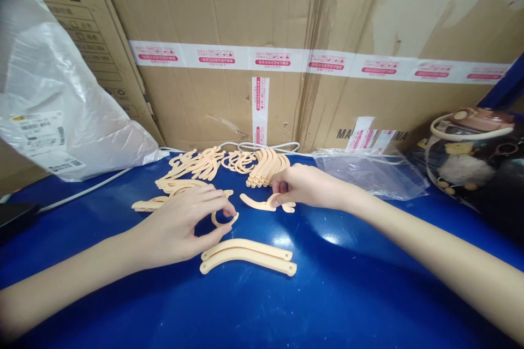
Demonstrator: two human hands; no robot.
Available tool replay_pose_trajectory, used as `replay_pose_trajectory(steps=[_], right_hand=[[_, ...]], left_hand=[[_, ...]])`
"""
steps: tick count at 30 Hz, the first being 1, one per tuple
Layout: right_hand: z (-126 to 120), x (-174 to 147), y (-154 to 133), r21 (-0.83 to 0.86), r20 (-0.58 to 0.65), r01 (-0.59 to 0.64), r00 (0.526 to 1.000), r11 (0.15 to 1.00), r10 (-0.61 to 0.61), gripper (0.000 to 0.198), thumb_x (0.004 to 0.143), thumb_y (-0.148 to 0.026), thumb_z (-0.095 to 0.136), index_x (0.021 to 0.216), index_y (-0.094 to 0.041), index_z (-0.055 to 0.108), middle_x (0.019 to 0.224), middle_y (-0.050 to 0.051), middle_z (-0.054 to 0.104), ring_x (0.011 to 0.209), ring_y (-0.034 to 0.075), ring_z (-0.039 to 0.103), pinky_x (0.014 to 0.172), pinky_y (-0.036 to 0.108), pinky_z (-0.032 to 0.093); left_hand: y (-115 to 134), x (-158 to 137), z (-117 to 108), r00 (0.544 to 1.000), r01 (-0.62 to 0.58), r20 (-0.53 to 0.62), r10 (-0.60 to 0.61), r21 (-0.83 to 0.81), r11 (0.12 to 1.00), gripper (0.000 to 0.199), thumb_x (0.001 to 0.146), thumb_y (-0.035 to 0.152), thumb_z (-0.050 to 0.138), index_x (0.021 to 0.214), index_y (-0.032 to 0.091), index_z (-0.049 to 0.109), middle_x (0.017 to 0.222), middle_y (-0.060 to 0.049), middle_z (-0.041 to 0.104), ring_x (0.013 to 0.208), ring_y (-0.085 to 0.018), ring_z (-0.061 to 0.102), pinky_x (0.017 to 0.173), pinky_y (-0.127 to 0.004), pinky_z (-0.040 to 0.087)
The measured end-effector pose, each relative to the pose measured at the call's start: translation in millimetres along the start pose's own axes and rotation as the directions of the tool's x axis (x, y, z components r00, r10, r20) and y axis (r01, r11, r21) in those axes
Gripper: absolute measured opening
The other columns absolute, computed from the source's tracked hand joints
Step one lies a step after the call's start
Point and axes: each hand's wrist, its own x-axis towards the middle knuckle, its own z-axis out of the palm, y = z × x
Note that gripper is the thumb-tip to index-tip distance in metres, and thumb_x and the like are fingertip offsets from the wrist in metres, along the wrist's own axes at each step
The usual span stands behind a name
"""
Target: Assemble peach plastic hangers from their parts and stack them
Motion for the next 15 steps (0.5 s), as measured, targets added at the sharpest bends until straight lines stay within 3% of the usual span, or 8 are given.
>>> replay_pose_trajectory(steps=[4, 15], right_hand=[[1, 0, 3, -0.012, 0.000, 0.013, 1.000, 1.000, -0.013, 0.028, 0.082, -0.048, 0.065, 0.079, -0.019, 0.067, 0.071, -0.001, 0.066, 0.062, 0.011, 0.057, 0.055, 0.023, 0.034], [1, 5, 17, -0.034, 0.032, 0.106, 0.994, 0.994, -0.105, 0.036, 0.082, -0.054, 0.063, 0.085, -0.019, 0.067, 0.071, 0.000, 0.066, 0.063, 0.012, 0.057, 0.056, 0.024, 0.037]], left_hand=[[-4, 0, 1, 0.999, -0.051, 0.009, 0.051, 0.022, 0.998, 0.012, 0.089, 0.019, 0.051, 0.088, 0.021, 0.062, 0.084, 0.000, 0.063, 0.081, -0.017, 0.052, 0.072, -0.032, 0.037], [-7, 0, 9, 0.995, -0.093, 0.027, 0.092, 0.056, 0.994, 0.011, 0.095, 0.021, 0.051, 0.087, 0.019, 0.058, 0.088, 0.001, 0.065, 0.086, -0.017, 0.053, 0.076, -0.030, 0.037]])
